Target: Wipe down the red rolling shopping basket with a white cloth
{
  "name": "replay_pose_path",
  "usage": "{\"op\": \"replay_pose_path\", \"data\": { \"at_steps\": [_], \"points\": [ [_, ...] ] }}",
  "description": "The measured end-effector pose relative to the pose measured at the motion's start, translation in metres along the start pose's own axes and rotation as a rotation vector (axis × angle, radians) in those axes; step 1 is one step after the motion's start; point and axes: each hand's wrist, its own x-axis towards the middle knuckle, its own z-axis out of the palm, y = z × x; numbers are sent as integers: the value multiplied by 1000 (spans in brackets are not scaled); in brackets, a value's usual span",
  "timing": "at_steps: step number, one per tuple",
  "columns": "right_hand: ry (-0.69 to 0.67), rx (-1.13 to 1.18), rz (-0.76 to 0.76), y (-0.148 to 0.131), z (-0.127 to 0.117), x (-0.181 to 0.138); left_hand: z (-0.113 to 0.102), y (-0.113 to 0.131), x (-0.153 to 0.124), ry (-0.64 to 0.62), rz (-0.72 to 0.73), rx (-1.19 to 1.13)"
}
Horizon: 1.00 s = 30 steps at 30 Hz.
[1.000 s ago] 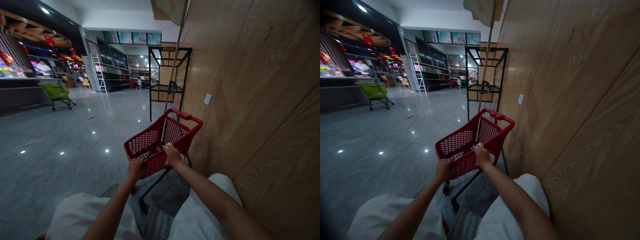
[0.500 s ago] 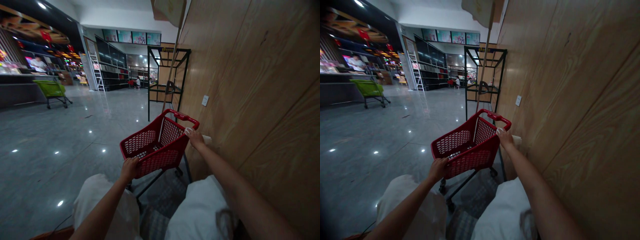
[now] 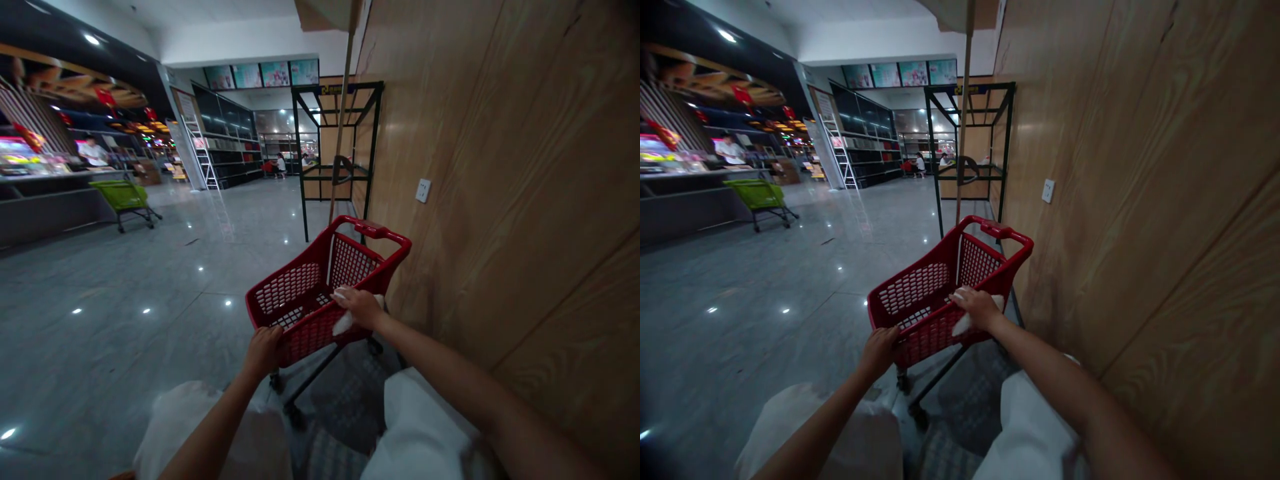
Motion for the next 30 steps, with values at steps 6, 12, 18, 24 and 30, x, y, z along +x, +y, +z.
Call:
{"op": "replay_pose_path", "data": {
  "at_steps": [6, 12, 18, 24, 30],
  "points": [
    [166, -180, 415, 85, -31, -7, 2, -13, 5, 2, -7, 16],
    [254, -67, 430, 53, 9, 23, 1, -10, 32, 29, -78, 38],
    [181, 146, 94, -47, 64, 70, 9, 9, 66, 69, -355, 136],
    [97, 115, 113, 7, 46, 74, 7, -6, 88, 1, -295, 135],
    [179, 107, 450, 49, 33, 79, 6, 1, 112, -97, -286, 126]
  ]
}}
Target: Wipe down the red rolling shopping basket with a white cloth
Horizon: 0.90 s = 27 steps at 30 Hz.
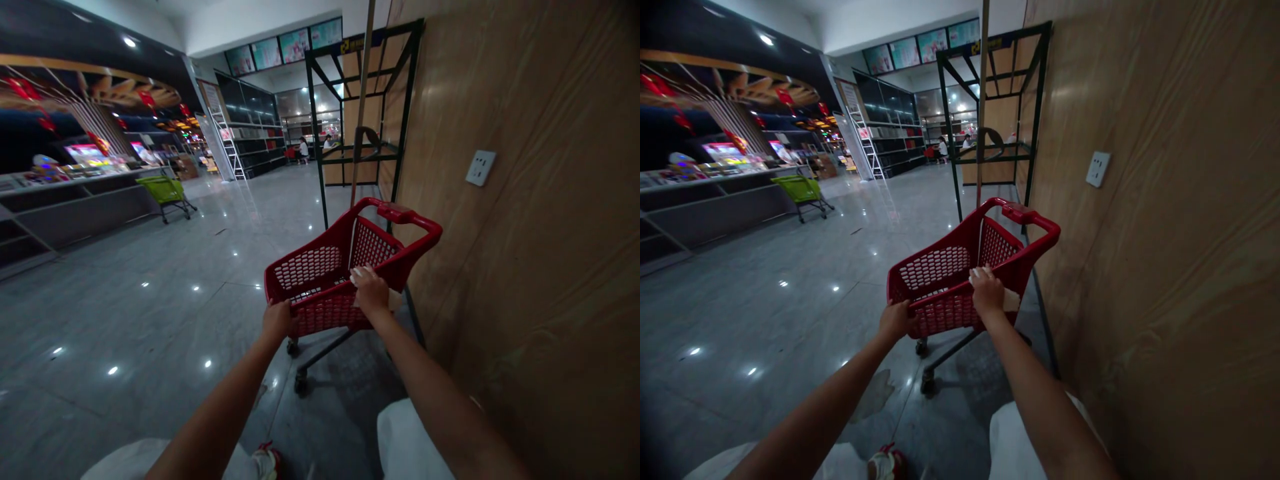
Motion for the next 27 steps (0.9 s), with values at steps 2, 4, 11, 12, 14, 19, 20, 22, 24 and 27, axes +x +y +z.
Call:
{"op": "replay_pose_path", "data": {
  "at_steps": [2, 4, 11, 12, 14, 19, 20, 22, 24, 27],
  "points": [
    [-51, 40, -72, -23, 10, -4, 10, 10, -4, 114, 61, -39],
    [-94, 79, -192, -54, 24, -13, 24, 19, -13, 257, 89, -75],
    [-106, 132, -424, -95, 41, -35, 51, 29, -27, 352, 117, -87],
    [-111, 116, -411, -85, 38, -32, 52, 28, -27, 351, 113, -89],
    [-106, 72, -310, -57, 28, -24, 53, 26, -27, 348, 95, -85],
    [9, -4, 31, 10, 7, -5, 56, 29, -27, 375, 23, -70],
    [25, 0, 55, 12, 6, -5, 56, 31, -27, 376, 24, -68],
    [8, 21, 22, 0, 12, -9, 56, 34, -27, 375, 29, -63],
    [-54, 60, -128, -28, 23, -18, 55, 35, -27, 380, 30, -55],
    [-132, 133, -414, -75, 40, -36, 54, 32, -27, 392, 49, -27]
  ]
}}
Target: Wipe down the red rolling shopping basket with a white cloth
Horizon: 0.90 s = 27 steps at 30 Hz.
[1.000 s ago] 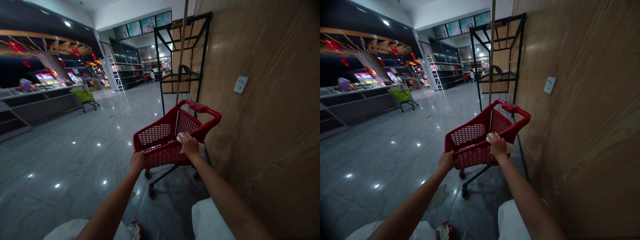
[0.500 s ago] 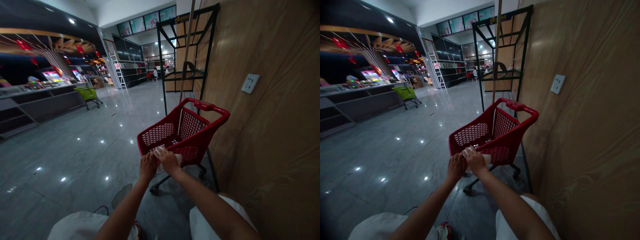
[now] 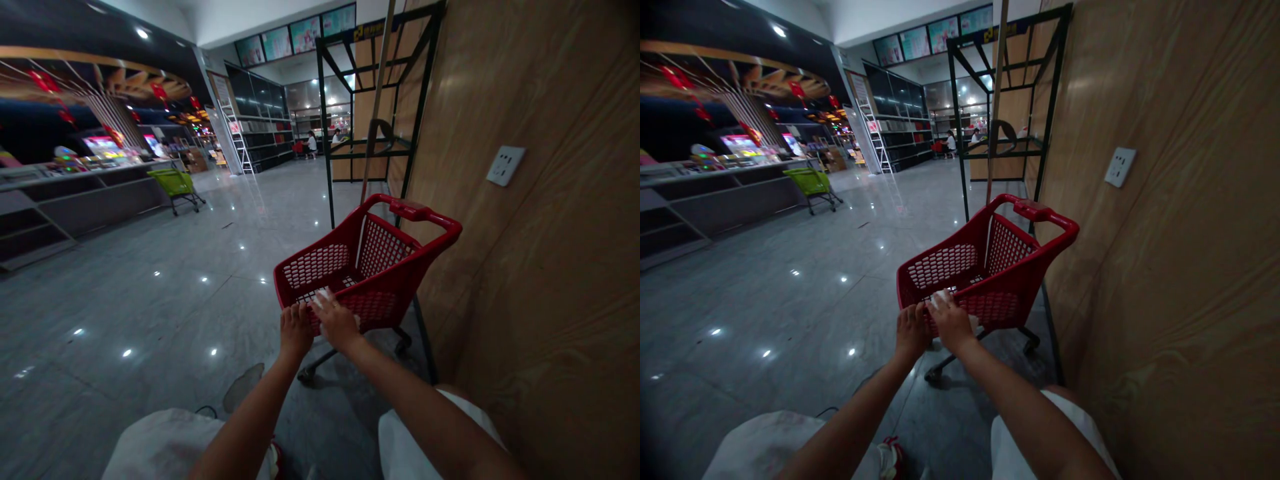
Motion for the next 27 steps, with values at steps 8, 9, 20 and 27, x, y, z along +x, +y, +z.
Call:
{"op": "replay_pose_path", "data": {
  "at_steps": [8, 9, 20, 27],
  "points": [
    [60, -129, 208, 47, -27, -6, 7, -13, 0, 149, 71, 60],
    [104, -158, 301, 67, -36, -10, 9, -13, 0, 166, 69, 67],
    [166, -122, 127, 41, -4, -7, 10, 4, 3, 206, 59, 66],
    [135, -150, -75, 19, 7, -6, 9, -7, 0, 213, 93, 22]
  ]
}}
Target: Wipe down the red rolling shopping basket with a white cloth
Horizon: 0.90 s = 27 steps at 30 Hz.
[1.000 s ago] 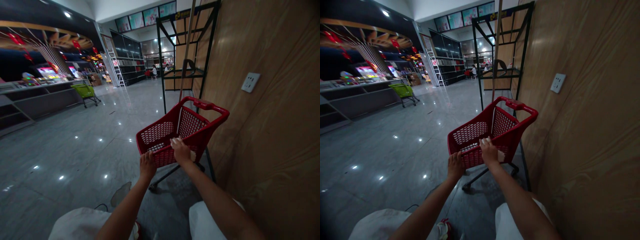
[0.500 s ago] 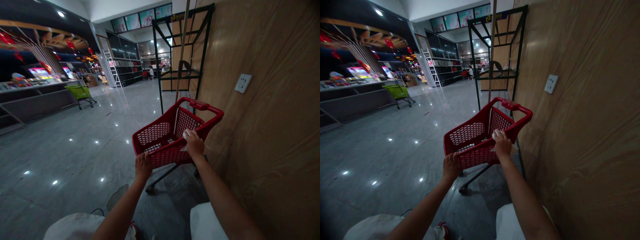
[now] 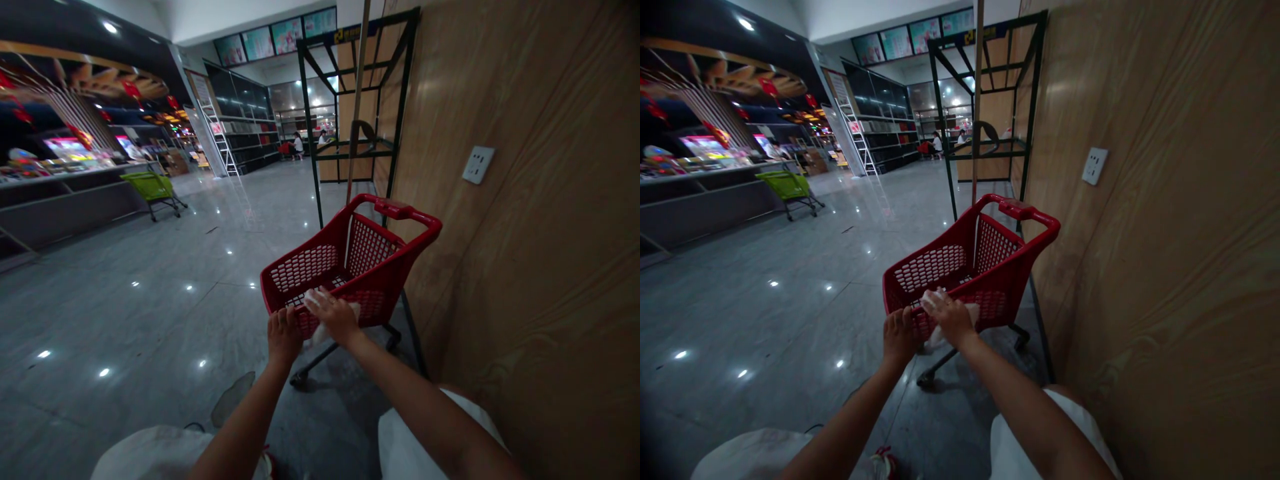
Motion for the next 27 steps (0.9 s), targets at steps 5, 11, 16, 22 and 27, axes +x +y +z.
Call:
{"op": "replay_pose_path", "data": {
  "at_steps": [5, 11, 16, 22, 27],
  "points": [
    [136, -180, 529, 107, -53, -14, -1, 2, 0, -19, -48, 12],
    [182, -160, 549, 108, -45, -18, -1, 12, 3, -29, -76, -6],
    [78, 47, 48, -1, 11, -4, -4, 11, 2, -9, -53, -10],
    [-10, 51, -40, -23, 7, 2, -12, 4, -4, -38, -28, 0],
    [7, -76, 382, 70, -43, -14, -10, 6, -9, -37, -78, 18]
  ]
}}
